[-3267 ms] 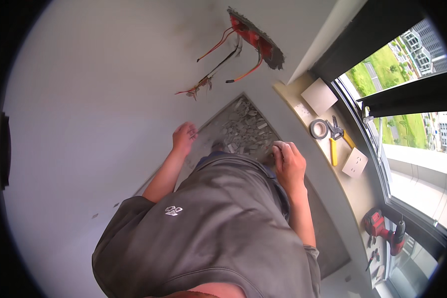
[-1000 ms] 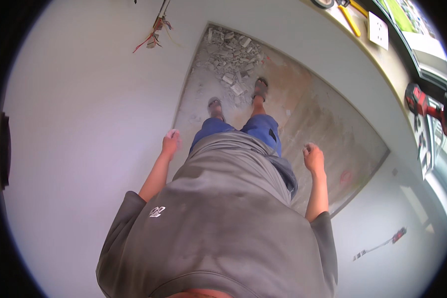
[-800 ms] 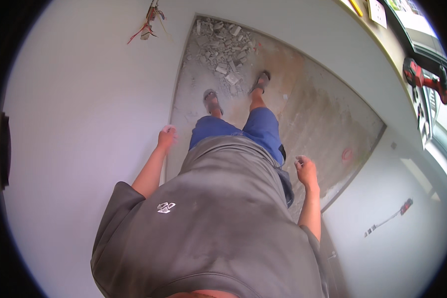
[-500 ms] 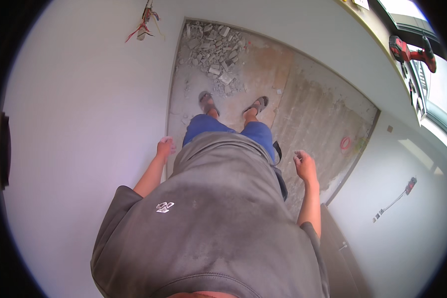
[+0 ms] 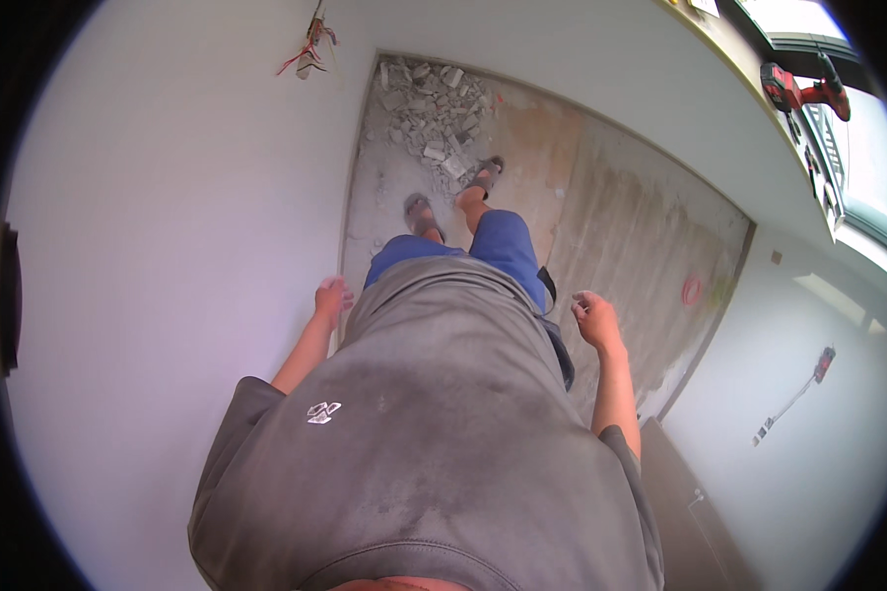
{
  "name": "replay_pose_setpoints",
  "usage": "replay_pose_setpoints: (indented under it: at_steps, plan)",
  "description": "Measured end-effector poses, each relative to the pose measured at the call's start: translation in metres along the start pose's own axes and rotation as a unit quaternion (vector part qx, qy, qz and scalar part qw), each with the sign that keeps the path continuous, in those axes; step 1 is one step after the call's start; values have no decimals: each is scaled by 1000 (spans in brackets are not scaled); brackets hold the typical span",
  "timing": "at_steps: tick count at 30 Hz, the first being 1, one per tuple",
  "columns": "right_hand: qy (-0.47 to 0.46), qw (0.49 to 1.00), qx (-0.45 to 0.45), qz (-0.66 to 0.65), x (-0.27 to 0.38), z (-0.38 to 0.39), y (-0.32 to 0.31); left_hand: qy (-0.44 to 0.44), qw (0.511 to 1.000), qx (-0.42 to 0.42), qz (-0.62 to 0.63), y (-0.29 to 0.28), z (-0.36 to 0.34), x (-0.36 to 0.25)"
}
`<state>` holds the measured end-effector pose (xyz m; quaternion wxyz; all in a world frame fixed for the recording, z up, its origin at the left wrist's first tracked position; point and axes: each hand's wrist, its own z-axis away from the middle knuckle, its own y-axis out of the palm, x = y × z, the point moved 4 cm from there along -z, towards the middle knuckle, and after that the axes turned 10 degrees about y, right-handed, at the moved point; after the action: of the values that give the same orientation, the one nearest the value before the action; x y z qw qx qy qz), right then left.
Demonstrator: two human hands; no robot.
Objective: Installing and securing electrical wiring into a wall-mounted outlet box.
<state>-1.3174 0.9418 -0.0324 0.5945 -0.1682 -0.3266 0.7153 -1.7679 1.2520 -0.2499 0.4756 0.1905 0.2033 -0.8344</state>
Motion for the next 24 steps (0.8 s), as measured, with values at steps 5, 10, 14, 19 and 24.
replay_pose_setpoints:
  at_steps: [5,10,14,19,24]
  plan:
    - [-47,999,-11,8,1,-25,5,67,995,-11,-70,2,10,4]
    - [-70,996,-31,-37,4,-46,18,151,970,-40,-184,-8,3,-12]
    - [-18,997,-6,-69,-5,-47,47,69,994,-30,-73,-22,-23,-20]
    - [-21,998,45,-29,-29,-27,62,71,997,-9,-26,-13,-16,-57]
    - [-23,998,47,46,-22,-60,31,42,999,-19,30,-11,11,-19]
